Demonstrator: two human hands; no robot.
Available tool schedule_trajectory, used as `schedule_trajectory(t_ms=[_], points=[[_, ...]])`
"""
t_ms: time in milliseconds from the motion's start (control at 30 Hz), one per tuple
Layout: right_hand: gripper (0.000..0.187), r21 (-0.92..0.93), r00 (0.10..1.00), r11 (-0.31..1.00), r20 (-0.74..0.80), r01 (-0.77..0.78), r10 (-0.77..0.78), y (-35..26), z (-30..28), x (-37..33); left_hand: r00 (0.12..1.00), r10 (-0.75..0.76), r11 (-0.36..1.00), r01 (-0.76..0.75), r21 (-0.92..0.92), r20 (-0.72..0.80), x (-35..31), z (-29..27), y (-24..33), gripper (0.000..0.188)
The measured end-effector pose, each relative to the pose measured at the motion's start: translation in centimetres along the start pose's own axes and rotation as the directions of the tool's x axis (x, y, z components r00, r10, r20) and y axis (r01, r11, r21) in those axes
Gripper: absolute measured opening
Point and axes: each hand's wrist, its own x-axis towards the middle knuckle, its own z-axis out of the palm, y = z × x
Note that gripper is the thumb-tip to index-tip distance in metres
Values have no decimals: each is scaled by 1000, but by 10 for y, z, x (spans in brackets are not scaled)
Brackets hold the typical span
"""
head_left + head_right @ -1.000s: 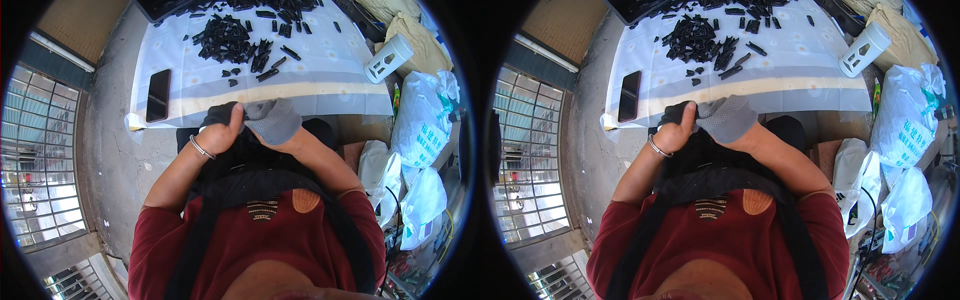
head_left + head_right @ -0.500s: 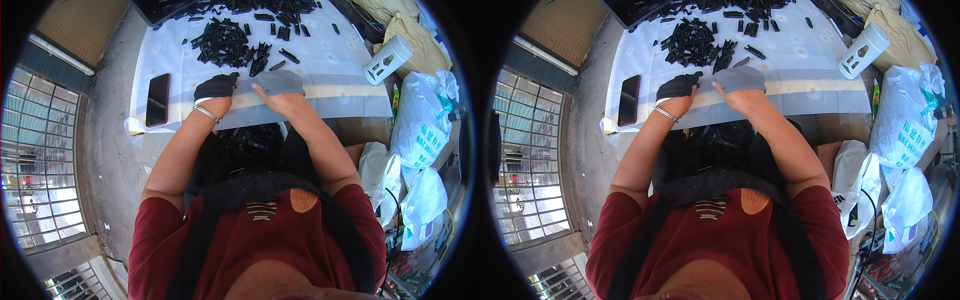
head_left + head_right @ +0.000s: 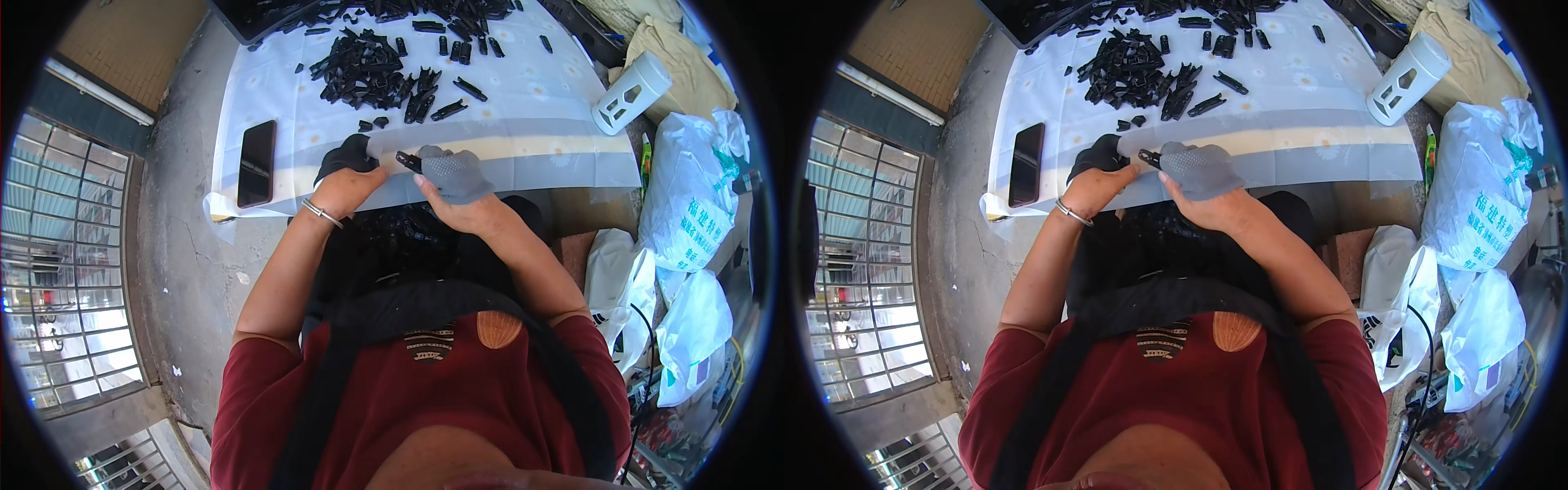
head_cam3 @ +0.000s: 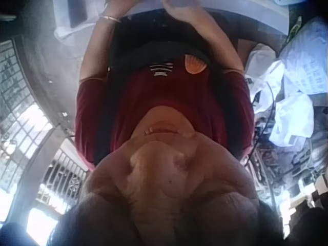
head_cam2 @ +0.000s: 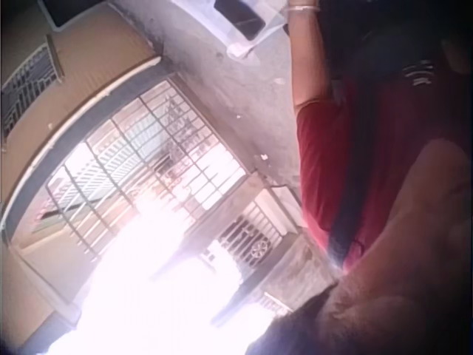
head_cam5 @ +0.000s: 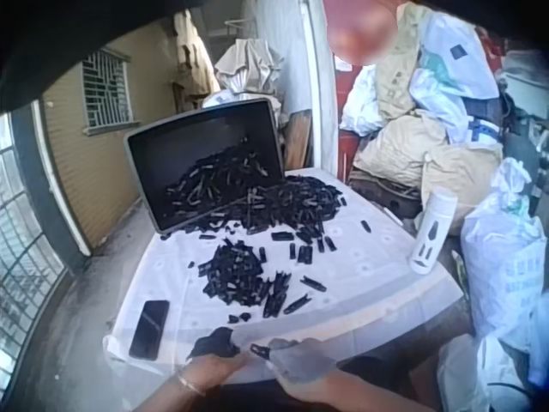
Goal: Assembling small black industrial components using a pair of pliers.
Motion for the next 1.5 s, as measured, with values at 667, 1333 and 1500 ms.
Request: schedule_trajectory(t_ms=[667,1333,1500], points=[[24,140,995,990,-98,12,2,-16,-3,-4,994,-53,749,103,-655,97,-36,10,10,37],[35,-104,941,995,335,-4,39,-8,-21,22,985,48,929,-105,355,164,-11,-19,1,33],[21,-477,988,879,-143,-19,-56,83,0,54,948,269,900,-184,395,-171,40,-2,-22,25]])
